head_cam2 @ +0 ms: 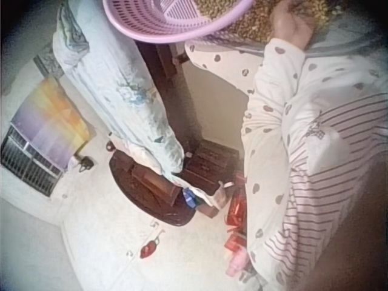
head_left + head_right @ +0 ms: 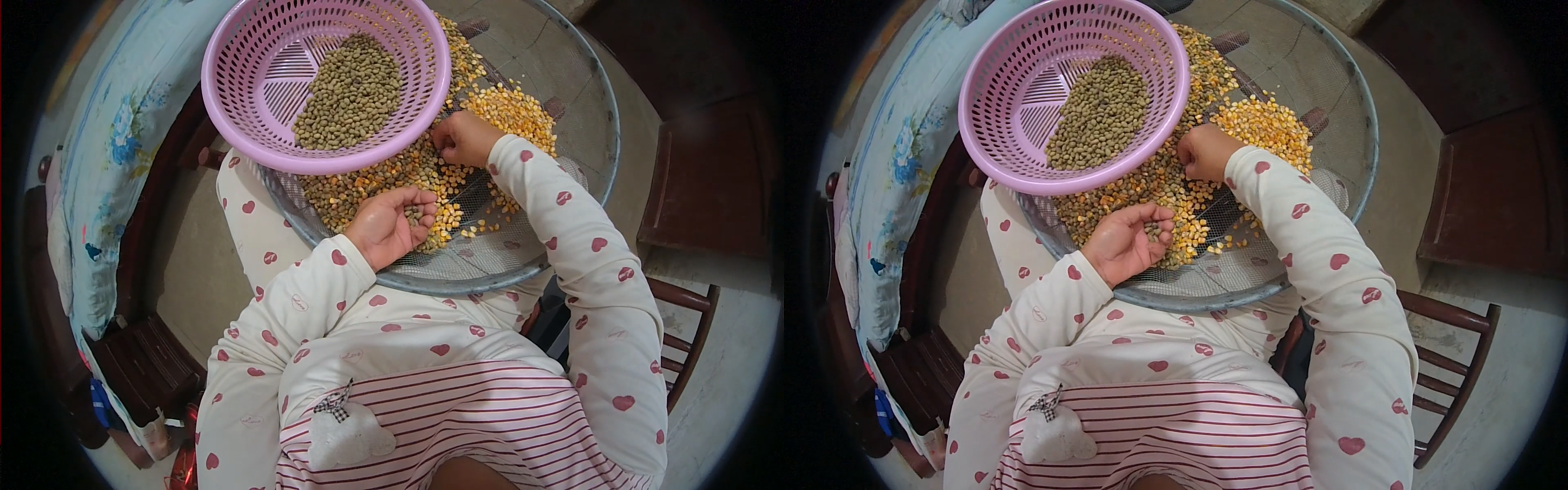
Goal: The person is sorting through a mixture of dried corn and green beans in a large metal basin by hand, picking out the green beans and putting them into a purple plastic basket.
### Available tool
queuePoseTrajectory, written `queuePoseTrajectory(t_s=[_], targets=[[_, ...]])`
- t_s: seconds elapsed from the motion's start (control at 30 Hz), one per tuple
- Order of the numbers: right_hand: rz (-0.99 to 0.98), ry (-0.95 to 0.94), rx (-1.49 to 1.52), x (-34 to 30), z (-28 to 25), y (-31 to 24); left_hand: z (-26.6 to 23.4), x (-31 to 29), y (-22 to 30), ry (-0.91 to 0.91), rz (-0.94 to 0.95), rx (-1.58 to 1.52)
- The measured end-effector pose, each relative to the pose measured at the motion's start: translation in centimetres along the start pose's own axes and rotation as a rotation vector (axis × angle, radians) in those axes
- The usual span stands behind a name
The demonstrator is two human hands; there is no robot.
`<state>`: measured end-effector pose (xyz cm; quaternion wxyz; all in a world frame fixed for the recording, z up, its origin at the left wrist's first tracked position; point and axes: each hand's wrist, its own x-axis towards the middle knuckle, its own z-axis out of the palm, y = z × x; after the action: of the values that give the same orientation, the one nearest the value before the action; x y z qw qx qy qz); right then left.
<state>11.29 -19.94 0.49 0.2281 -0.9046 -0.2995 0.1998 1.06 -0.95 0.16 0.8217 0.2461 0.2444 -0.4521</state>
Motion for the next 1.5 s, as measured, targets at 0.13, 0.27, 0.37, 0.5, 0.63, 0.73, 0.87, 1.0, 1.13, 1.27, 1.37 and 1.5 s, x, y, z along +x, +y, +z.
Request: queuePoseTrajectory(t_s=[0.13, 0.27, 0.37, 0.5, 0.63, 0.73, 0.87, 1.0, 1.13, 1.27, 1.37, 1.5], targets=[[0.142, -0.315, 0.770, -0.5, -1.0, -0.8, 1.4, -0.6, 0.1, 0.092, 0.058, -0.027], [0.108, 0.042, 0.428, -0.2, -0.3, 1.0, 0.7, -0.4, 0.1, 0.012, 0.016, -0.045], [0.064, 0.088, 0.062, -0.3, 0.3, 0.4, -0.4, -0.2, 0.1, -0.027, -0.001, -0.025], [0.014, 0.060, -0.125, 0.0, 0.8, 0.3, -0.5, -0.3, 0.1, -0.035, 0.004, -0.021], [0.076, 0.037, 0.099, -0.3, -0.3, 0.8, 0.1, -0.7, -0.1, -0.004, 0.017, -0.028], [0.162, -0.331, 0.960, -1.1, -1.2, -2.0, 1.4, -1.3, 0.1, 0.116, 0.066, 0.002], [-0.048, 0.042, 0.279, -0.7, 0.2, -0.3, 0.6, -1.0, -0.1, 0.076, 0.050, -0.025], [-0.078, 0.019, 0.059, -1.0, 0.4, -0.5, -0.9, -1.0, -0.1, -0.027, 0.029, -0.027], [-0.020, 0.036, -0.161, -0.6, 1.8, -1.0, -0.7, -1.0, -0.1, 0.009, 0.037, -0.003], [0.002, -0.014, -0.197, -0.6, 1.0, -0.6, -0.8, -1.1, -0.2, 0.004, 0.039, -0.010], [0.006, 0.045, -0.063, -0.8, 0.2, 0.4, -0.6, -1.2, -0.2, 0.023, 0.052, 0.000], [0.037, 0.195, 0.007, -0.9, -0.7, 1.4, -0.2, -1.4, -0.3, 0.060, 0.072, 0.033]])
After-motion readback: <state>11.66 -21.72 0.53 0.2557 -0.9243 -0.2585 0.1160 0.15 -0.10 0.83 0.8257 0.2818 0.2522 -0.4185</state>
